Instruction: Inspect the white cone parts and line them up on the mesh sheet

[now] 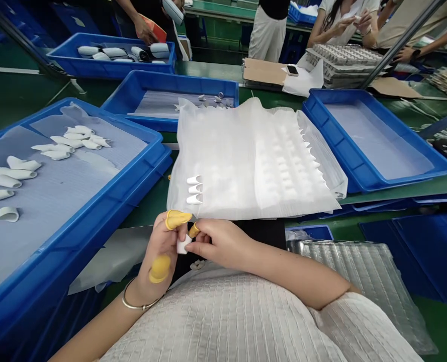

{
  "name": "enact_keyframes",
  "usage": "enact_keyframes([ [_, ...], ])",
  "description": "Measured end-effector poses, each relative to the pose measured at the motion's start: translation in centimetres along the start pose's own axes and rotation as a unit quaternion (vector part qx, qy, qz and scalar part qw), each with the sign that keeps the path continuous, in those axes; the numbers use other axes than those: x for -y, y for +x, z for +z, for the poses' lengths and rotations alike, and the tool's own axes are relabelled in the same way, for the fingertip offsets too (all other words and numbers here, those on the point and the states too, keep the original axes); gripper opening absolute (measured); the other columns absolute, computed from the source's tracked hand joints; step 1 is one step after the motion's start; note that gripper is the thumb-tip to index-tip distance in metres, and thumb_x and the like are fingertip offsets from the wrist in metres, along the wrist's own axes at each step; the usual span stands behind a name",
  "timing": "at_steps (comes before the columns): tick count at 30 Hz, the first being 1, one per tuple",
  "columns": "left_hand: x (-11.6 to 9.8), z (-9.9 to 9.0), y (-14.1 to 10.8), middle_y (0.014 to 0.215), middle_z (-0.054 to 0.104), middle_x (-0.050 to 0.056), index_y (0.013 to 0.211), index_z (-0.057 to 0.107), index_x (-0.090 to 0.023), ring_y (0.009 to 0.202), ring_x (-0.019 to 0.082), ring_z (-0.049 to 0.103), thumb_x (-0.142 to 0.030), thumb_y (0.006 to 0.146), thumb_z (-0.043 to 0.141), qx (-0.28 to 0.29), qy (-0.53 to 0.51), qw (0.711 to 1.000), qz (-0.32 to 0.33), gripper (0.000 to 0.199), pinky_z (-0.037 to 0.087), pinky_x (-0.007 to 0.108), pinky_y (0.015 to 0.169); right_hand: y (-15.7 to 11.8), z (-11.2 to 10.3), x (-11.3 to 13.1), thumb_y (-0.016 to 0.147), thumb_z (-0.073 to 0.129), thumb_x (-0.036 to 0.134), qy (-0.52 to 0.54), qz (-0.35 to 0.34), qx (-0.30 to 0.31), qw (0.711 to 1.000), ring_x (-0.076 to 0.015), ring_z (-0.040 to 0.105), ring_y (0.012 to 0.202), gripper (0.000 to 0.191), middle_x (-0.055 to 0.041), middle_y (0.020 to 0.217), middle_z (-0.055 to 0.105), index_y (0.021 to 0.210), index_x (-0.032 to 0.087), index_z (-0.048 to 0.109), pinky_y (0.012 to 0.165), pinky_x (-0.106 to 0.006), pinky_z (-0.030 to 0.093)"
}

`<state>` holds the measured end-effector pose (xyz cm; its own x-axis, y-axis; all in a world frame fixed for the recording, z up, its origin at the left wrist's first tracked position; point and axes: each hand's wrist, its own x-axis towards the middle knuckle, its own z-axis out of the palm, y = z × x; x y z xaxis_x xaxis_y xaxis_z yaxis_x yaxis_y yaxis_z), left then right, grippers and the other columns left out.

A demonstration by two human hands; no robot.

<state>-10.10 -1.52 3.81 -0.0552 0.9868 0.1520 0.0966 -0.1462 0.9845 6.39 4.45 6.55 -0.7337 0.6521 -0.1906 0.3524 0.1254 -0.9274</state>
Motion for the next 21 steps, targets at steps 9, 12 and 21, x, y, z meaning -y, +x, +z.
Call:
enact_keyframes([
  [9,0.9,0.6,-0.1,0.133,0.036,0.009,0.142,0.037,-0.036,0.112,0.025,0.046,-0.053,0.087,0.059,0.054,0.061,0.994,0.076,0.062,0.045,0.044,0.097,-1.3,-1.0,-1.9,0.086,0.066,0.035,0.168,0.008,-0.069,0.983,-0.0113,0.045,0.061,0.022,0.0037,0.066,0.049,0.076,0.017,0.058,0.058,-0.024,0.038],
  [12,1.2,0.5,-0.1,0.109,0.052,0.005,0.139,0.040,-0.032,0.092,0.018,0.053,-0.040,0.086,0.066,0.075,0.074,0.994,-0.020,0.059,0.048,0.037,0.086,-1.9,-1.7,-2.6,0.086,0.066,0.037,0.172,0.008,-0.096,0.980,-0.0126,0.046,0.063,0.022,0.0027,0.068,0.050,0.077,0.018,0.059,0.059,-0.025,0.039],
  [21,0.5,1.6,0.3,0.078,0.060,-0.001,0.105,0.060,-0.020,0.065,0.014,0.054,-0.037,0.085,0.066,0.133,0.170,0.970,-0.111,0.028,0.045,0.027,0.058,-2.2,-0.9,-3.7,0.077,0.075,0.043,0.133,0.037,-0.100,0.985,-0.0117,0.046,0.063,0.033,0.0031,0.072,0.051,0.078,0.018,0.053,0.056,-0.023,0.038],
])
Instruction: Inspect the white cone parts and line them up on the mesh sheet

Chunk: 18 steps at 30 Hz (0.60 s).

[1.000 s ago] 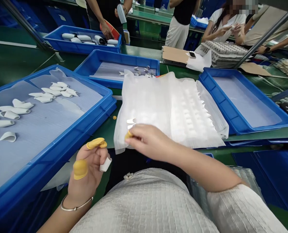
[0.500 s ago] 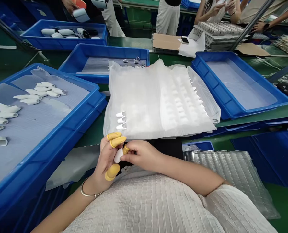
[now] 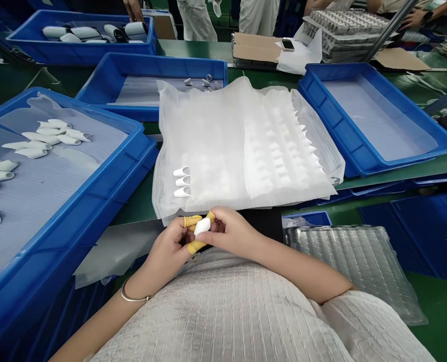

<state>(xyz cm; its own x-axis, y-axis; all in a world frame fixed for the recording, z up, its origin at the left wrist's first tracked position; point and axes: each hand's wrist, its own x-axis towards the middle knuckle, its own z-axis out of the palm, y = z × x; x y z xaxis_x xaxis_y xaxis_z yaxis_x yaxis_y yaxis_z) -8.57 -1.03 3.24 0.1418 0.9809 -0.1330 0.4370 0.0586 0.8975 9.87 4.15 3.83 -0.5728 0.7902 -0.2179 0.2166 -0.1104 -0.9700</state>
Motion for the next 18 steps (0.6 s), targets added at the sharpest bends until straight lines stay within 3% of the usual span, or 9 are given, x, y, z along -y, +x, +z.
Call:
enact_keyframes([
  [3,-0.2,0.1,0.1,0.078,0.062,-0.001,0.090,0.057,-0.019,0.066,0.014,0.056,-0.034,0.084,0.066,0.012,0.061,0.998,0.034,0.019,0.044,0.027,0.058,0.1,0.4,-0.1,0.071,0.080,0.047,-0.060,0.006,-0.024,0.998,-0.0106,0.040,0.061,0.042,0.0049,0.068,0.046,0.072,0.019,0.048,0.051,-0.021,0.032],
  [5,-0.2,0.1,0.1,0.075,0.060,-0.002,0.084,0.055,-0.019,0.065,0.013,0.054,-0.034,0.082,0.068,0.018,0.064,0.997,0.048,0.020,0.044,0.027,0.057,0.2,0.4,-0.1,0.080,0.070,0.050,-0.043,0.002,-0.021,0.999,-0.0106,0.041,0.059,0.041,0.0043,0.065,0.046,0.069,0.019,0.047,0.051,-0.022,0.033],
  [9,0.1,0.1,-0.1,0.077,0.060,-0.002,0.090,0.058,-0.019,0.064,0.012,0.053,-0.036,0.083,0.068,0.035,0.023,0.999,0.018,0.020,0.045,0.026,0.056,0.5,-0.1,-0.3,0.094,0.048,0.052,0.071,0.050,0.002,0.996,-0.0107,0.048,0.054,0.043,0.0020,0.059,0.054,0.068,0.018,0.050,0.052,-0.023,0.038],
  [14,0.5,0.1,-0.3,0.081,0.060,0.000,0.095,0.059,-0.019,0.067,0.013,0.055,-0.037,0.083,0.068,0.036,0.007,0.999,-0.007,0.023,0.046,0.027,0.058,0.4,-0.8,-0.4,0.093,0.051,0.053,0.101,0.072,-0.037,0.992,-0.0109,0.050,0.054,0.042,0.0015,0.060,0.056,0.071,0.018,0.053,0.051,-0.023,0.039],
  [18,0.6,0.1,-0.2,0.083,0.060,0.000,0.095,0.059,-0.019,0.070,0.014,0.054,-0.037,0.083,0.068,0.034,0.000,0.999,-0.006,0.023,0.046,0.028,0.060,0.1,-1.1,-0.2,0.093,0.051,0.053,0.092,0.064,-0.019,0.994,-0.0113,0.051,0.058,0.040,0.0009,0.066,0.056,0.080,0.017,0.058,0.053,-0.023,0.041],
])
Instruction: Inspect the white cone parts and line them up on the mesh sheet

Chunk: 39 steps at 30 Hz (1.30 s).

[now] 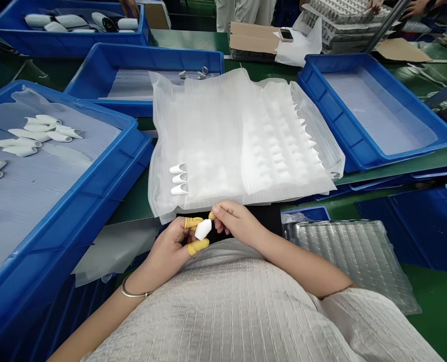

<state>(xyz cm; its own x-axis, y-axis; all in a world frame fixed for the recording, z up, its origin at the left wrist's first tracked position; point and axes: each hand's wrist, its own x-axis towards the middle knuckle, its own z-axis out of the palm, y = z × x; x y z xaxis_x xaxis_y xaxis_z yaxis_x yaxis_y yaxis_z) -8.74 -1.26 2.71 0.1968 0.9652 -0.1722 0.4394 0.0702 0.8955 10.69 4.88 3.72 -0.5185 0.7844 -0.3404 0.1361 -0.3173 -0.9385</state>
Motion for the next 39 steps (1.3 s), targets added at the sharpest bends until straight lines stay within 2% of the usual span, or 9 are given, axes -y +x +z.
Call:
enact_keyframes([
  [5,0.0,0.1,0.2,0.077,0.056,-0.002,0.101,0.058,-0.020,0.066,0.013,0.051,-0.033,0.084,0.066,-0.001,0.016,1.000,-0.005,0.023,0.042,0.027,0.058,0.1,-0.2,-0.2,0.086,0.067,0.043,-0.028,-0.025,0.063,0.997,-0.0122,0.053,0.068,0.028,0.0017,0.075,0.057,0.096,0.017,0.063,0.062,-0.025,0.044],
  [8,0.1,0.2,0.2,0.078,0.056,-0.002,0.110,0.055,-0.021,0.067,0.013,0.052,-0.029,0.085,0.064,-0.009,-0.056,0.998,-0.022,0.027,0.043,0.026,0.059,0.1,-0.4,-0.3,0.083,0.071,0.034,-0.031,-0.044,0.053,0.997,-0.0140,0.058,0.077,0.025,-0.0006,0.086,0.061,0.100,0.018,0.063,0.068,-0.027,0.048],
  [12,0.4,0.2,0.1,0.072,0.053,-0.004,0.103,0.055,-0.021,0.063,0.012,0.050,-0.033,0.085,0.066,-0.010,-0.136,0.990,-0.047,0.024,0.042,0.025,0.057,-0.1,-0.7,0.0,0.085,0.071,0.030,-0.154,-0.115,0.028,0.981,-0.0159,0.059,0.082,0.024,-0.0035,0.096,0.064,0.106,0.019,0.064,0.070,-0.028,0.049],
  [17,0.6,0.0,0.1,0.075,0.055,-0.002,0.100,0.058,-0.020,0.065,0.013,0.052,-0.039,0.088,0.063,-0.028,-0.081,0.996,-0.008,0.022,0.044,0.027,0.059,-0.3,-0.7,-0.5,0.087,0.069,0.027,-0.218,-0.166,0.020,0.961,-0.0163,0.059,0.083,0.025,-0.0045,0.100,0.066,0.111,0.019,0.063,0.075,-0.030,0.050],
  [21,0.5,-0.1,0.4,0.076,0.056,-0.001,0.094,0.058,-0.019,0.067,0.014,0.053,-0.035,0.090,0.061,-0.061,0.034,0.995,0.074,0.016,0.044,0.028,0.060,-0.1,-0.1,-1.0,0.082,0.074,0.035,-0.164,-0.123,0.022,0.979,-0.0166,0.059,0.082,0.044,-0.0049,0.102,0.062,0.120,0.020,0.057,0.068,-0.028,0.049],
  [26,0.5,0.1,0.5,0.077,0.059,0.001,0.084,0.056,-0.018,0.068,0.016,0.055,-0.033,0.092,0.058,-0.080,0.122,0.975,0.168,0.017,0.045,0.028,0.059,0.0,0.9,-0.6,0.088,0.065,0.045,-0.171,-0.084,0.015,0.982,-0.0139,0.052,0.069,0.027,0.0002,0.078,0.059,0.091,0.018,0.063,0.060,-0.025,0.041],
  [29,0.7,0.0,0.3,0.079,0.060,0.001,0.084,0.054,-0.019,0.070,0.016,0.057,-0.030,0.092,0.059,-0.082,0.121,0.968,0.204,0.015,0.046,0.028,0.061,0.2,1.0,-0.4,0.096,0.050,0.047,-0.070,-0.041,0.033,0.996,-0.0132,0.053,0.065,0.037,-0.0006,0.070,0.058,0.083,0.016,0.064,0.059,-0.025,0.041],
  [33,0.9,0.0,0.1,0.089,0.064,0.002,0.095,0.056,-0.020,0.082,0.017,0.061,-0.025,0.092,0.061,-0.078,0.123,0.964,0.225,0.008,0.050,0.028,0.069,0.6,0.5,-0.9,0.093,0.050,0.051,0.030,0.043,0.015,0.999,-0.0118,0.053,0.055,0.042,-0.0009,0.062,0.059,0.078,0.015,0.063,0.050,-0.023,0.037],
  [39,1.3,0.1,0.3,0.087,0.062,0.002,0.097,0.057,-0.020,0.077,0.016,0.060,-0.025,0.091,0.061,-0.086,0.123,0.965,0.214,0.009,0.049,0.027,0.066,0.2,-0.4,-1.1,0.090,0.053,0.061,0.035,0.038,0.034,0.998,-0.0121,0.055,0.061,0.050,-0.0036,0.070,0.063,0.080,0.013,0.066,0.054,-0.024,0.040],
])
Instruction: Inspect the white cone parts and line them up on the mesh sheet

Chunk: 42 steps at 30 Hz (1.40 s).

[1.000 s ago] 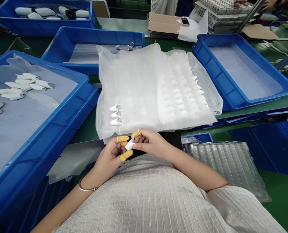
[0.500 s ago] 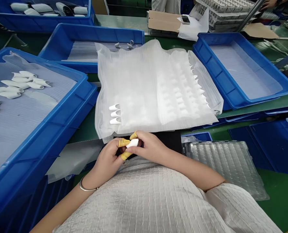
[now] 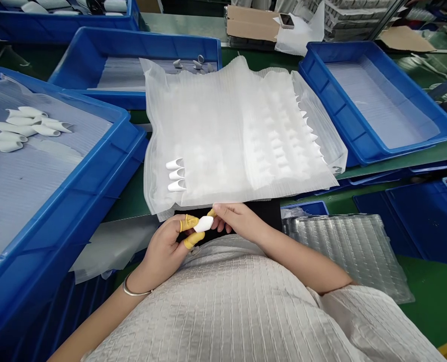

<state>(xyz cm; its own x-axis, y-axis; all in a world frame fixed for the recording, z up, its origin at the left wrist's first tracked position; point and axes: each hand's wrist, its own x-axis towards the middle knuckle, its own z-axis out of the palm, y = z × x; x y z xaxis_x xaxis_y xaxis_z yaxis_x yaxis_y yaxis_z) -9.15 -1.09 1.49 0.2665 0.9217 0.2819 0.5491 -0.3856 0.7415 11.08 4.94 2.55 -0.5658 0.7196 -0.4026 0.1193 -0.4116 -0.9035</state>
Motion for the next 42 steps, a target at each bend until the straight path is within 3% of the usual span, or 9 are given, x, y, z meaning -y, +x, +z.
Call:
enact_keyframes([
  [4,-0.01,0.03,-0.08,0.083,0.060,0.000,0.097,0.057,-0.020,0.069,0.014,0.057,-0.027,0.091,0.061,-0.002,-0.039,0.998,-0.045,0.010,0.048,0.027,0.062,-0.37,-0.09,0.33,0.087,0.064,0.047,-0.032,-0.035,0.043,0.998,-0.0129,0.056,0.069,0.032,-0.0014,0.077,0.062,0.089,0.015,0.066,0.062,-0.025,0.043],
  [8,-0.16,0.02,-0.30,0.075,0.059,-0.003,0.099,0.058,-0.021,0.063,0.013,0.056,-0.033,0.091,0.061,0.017,-0.123,0.980,-0.155,0.015,0.046,0.026,0.058,-0.57,-0.06,0.47,0.088,0.066,0.036,-0.127,-0.092,0.013,0.987,-0.0146,0.058,0.074,0.023,-0.0014,0.085,0.064,0.102,0.017,0.067,0.066,-0.026,0.045],
  [14,0.01,0.27,-0.60,0.078,0.061,-0.001,0.099,0.059,-0.022,0.066,0.014,0.057,-0.039,0.088,0.063,0.037,-0.204,0.948,-0.240,0.020,0.046,0.028,0.059,-0.81,-0.32,0.41,0.093,0.063,0.030,-0.316,-0.222,0.004,0.923,-0.0197,0.063,0.088,0.021,-0.0052,0.102,0.070,0.110,0.019,0.064,0.078,-0.032,0.046],
  [18,-0.06,0.28,-0.35,0.078,0.060,-0.001,0.097,0.059,-0.022,0.066,0.014,0.056,-0.035,0.090,0.061,0.017,-0.160,0.968,-0.191,0.015,0.045,0.028,0.060,-0.61,-0.15,0.13,0.088,0.068,0.033,-0.226,-0.187,-0.001,0.956,-0.0196,0.061,0.090,0.032,-0.0060,0.105,0.068,0.116,0.019,0.061,0.076,-0.031,0.047],
  [24,-0.20,0.10,-0.02,0.081,0.059,-0.001,0.088,0.057,-0.020,0.068,0.014,0.055,-0.025,0.088,0.062,-0.008,-0.068,0.993,-0.094,0.007,0.045,0.028,0.063,0.01,0.39,-0.09,0.093,0.059,0.044,-0.091,-0.067,0.047,0.993,-0.0149,0.055,0.073,0.029,-0.0015,0.080,0.061,0.088,0.015,0.064,0.065,-0.027,0.044],
  [30,-0.19,0.19,-0.43,0.073,0.059,-0.002,0.098,0.059,-0.021,0.062,0.013,0.056,-0.035,0.087,0.064,0.004,-0.170,0.963,-0.210,0.018,0.046,0.027,0.057,-0.38,0.13,0.69,0.092,0.063,0.033,-0.227,-0.159,0.035,0.960,-0.0176,0.060,0.083,0.020,-0.0039,0.096,0.067,0.105,0.019,0.065,0.070,-0.028,0.045],
  [35,-0.24,0.20,-0.44,0.078,0.062,0.000,0.097,0.059,-0.021,0.065,0.014,0.058,-0.037,0.089,0.062,0.019,-0.211,0.952,-0.222,0.019,0.047,0.028,0.059,-0.63,-0.30,0.37,0.091,0.064,0.033,-0.313,-0.220,0.018,0.924,-0.0236,0.061,0.102,0.029,-0.0072,0.114,0.067,0.119,0.023,0.061,0.087,-0.036,0.045],
  [37,-0.19,0.14,-0.31,0.075,0.060,-0.001,0.098,0.059,-0.021,0.064,0.014,0.056,-0.035,0.090,0.060,0.011,-0.177,0.965,-0.195,0.016,0.046,0.028,0.059,-0.49,-0.30,0.19,0.087,0.070,0.040,-0.268,-0.179,0.012,0.947,-0.0231,0.061,0.098,0.036,-0.0070,0.111,0.067,0.117,0.022,0.062,0.081,-0.034,0.047],
  [42,-0.09,-0.06,-0.08,0.079,0.059,-0.001,0.095,0.060,-0.021,0.066,0.014,0.055,-0.030,0.090,0.061,0.001,-0.095,0.989,-0.117,0.010,0.045,0.029,0.063,-0.06,0.04,0.18,0.093,0.056,0.051,-0.117,-0.059,0.049,0.990,-0.0145,0.053,0.068,0.038,-0.0004,0.074,0.057,0.082,0.015,0.062,0.061,-0.026,0.041],
])
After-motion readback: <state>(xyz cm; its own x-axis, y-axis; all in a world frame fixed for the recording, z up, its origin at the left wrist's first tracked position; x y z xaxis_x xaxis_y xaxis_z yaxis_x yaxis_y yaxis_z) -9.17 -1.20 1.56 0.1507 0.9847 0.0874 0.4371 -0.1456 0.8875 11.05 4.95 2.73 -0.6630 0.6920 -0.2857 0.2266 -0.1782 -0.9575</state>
